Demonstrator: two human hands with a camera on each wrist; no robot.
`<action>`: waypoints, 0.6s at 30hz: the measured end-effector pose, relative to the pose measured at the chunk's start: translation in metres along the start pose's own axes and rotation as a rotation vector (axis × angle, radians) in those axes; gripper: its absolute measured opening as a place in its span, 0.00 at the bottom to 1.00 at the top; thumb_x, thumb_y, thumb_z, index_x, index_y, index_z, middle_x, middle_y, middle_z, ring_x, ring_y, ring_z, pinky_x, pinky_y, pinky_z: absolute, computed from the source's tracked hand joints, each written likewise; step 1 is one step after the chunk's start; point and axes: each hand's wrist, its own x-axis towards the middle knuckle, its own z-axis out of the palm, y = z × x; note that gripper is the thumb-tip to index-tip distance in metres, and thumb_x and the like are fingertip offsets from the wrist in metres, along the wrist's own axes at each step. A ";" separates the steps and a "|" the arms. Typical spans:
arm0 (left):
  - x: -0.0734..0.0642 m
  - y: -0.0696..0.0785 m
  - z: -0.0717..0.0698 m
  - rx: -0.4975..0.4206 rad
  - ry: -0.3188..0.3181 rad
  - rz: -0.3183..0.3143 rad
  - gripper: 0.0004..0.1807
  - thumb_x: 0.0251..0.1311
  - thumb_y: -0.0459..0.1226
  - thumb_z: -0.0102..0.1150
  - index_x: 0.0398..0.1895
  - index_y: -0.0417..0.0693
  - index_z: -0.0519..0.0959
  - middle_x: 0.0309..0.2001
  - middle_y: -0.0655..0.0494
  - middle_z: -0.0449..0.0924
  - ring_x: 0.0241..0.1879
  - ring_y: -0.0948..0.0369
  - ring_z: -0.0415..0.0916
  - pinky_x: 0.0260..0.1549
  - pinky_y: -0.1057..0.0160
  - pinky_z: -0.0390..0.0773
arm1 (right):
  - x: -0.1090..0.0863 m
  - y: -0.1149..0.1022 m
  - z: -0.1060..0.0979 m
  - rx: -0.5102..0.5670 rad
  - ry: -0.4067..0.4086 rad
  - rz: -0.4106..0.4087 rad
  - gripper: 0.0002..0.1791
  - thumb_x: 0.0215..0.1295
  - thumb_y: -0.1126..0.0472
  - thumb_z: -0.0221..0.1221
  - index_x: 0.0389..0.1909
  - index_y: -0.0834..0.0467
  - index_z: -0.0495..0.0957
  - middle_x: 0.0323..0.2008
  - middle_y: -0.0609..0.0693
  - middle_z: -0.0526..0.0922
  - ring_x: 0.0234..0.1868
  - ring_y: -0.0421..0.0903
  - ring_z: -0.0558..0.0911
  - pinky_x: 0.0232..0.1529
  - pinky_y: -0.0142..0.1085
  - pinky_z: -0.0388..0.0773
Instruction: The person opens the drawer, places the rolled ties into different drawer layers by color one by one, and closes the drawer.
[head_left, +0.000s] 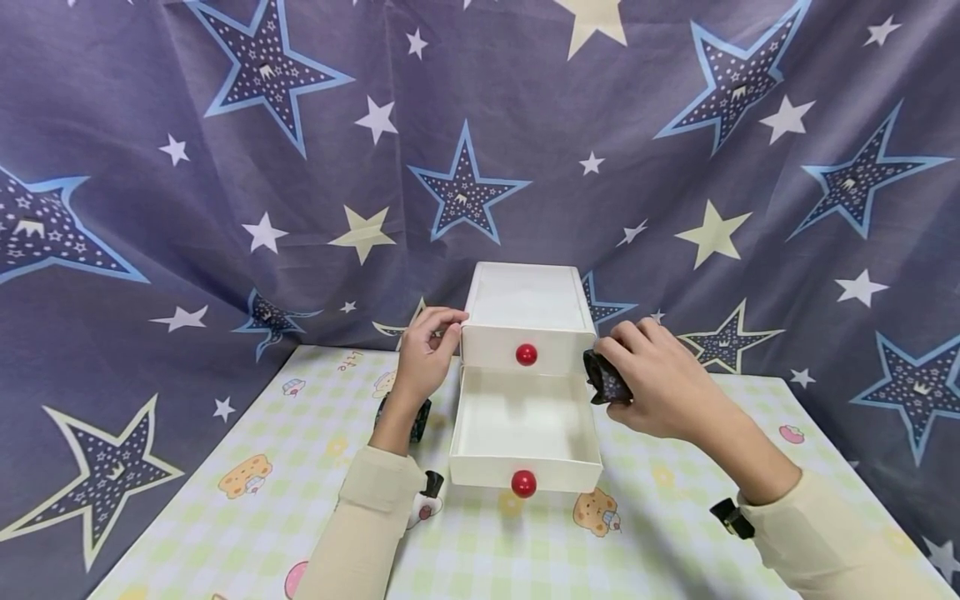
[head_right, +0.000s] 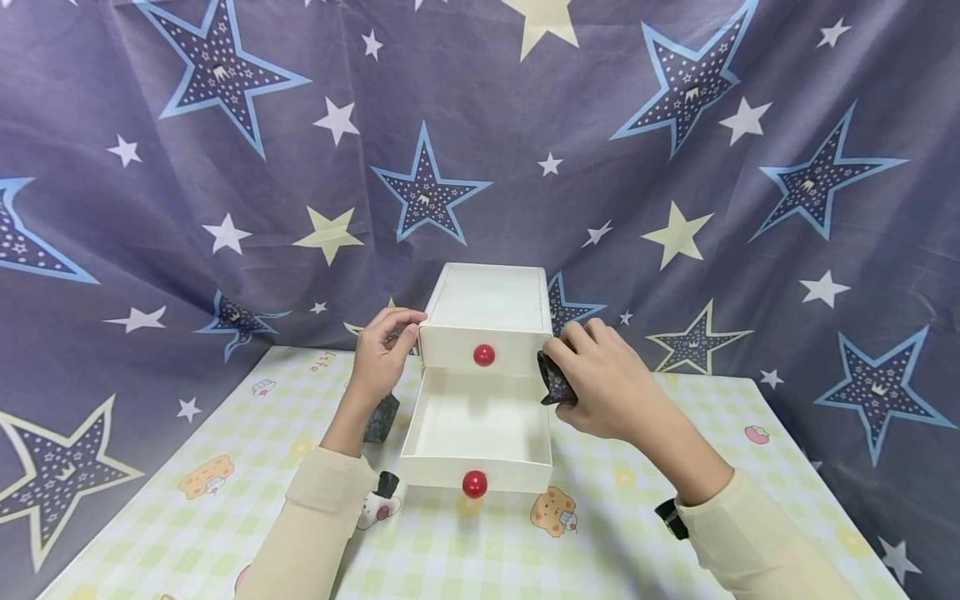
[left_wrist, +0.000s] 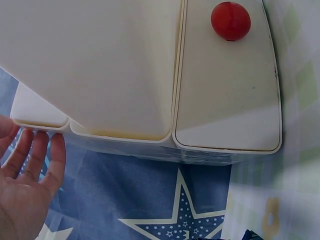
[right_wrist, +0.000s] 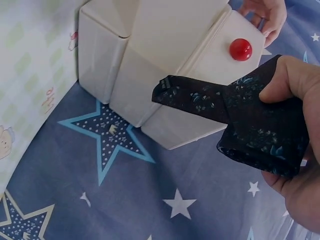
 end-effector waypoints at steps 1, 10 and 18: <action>0.000 0.000 0.000 0.000 -0.001 0.000 0.10 0.68 0.22 0.55 0.47 0.25 0.83 0.48 0.34 0.79 0.42 0.58 0.79 0.34 0.76 0.79 | 0.001 -0.001 0.000 0.001 0.005 -0.006 0.35 0.32 0.54 0.75 0.49 0.57 0.78 0.42 0.54 0.75 0.38 0.56 0.70 0.41 0.48 0.70; 0.000 0.000 0.000 -0.003 -0.002 0.007 0.10 0.68 0.21 0.55 0.47 0.25 0.82 0.48 0.33 0.79 0.42 0.55 0.79 0.33 0.76 0.78 | 0.009 -0.011 -0.008 -0.015 0.030 -0.025 0.38 0.31 0.53 0.77 0.51 0.57 0.77 0.41 0.54 0.75 0.38 0.56 0.70 0.42 0.49 0.71; 0.000 0.000 0.000 0.002 0.002 0.009 0.10 0.68 0.22 0.55 0.47 0.25 0.82 0.48 0.33 0.79 0.42 0.55 0.80 0.34 0.76 0.78 | 0.016 -0.019 -0.014 -0.010 0.041 -0.025 0.37 0.33 0.54 0.74 0.52 0.56 0.78 0.42 0.54 0.75 0.39 0.56 0.70 0.42 0.49 0.71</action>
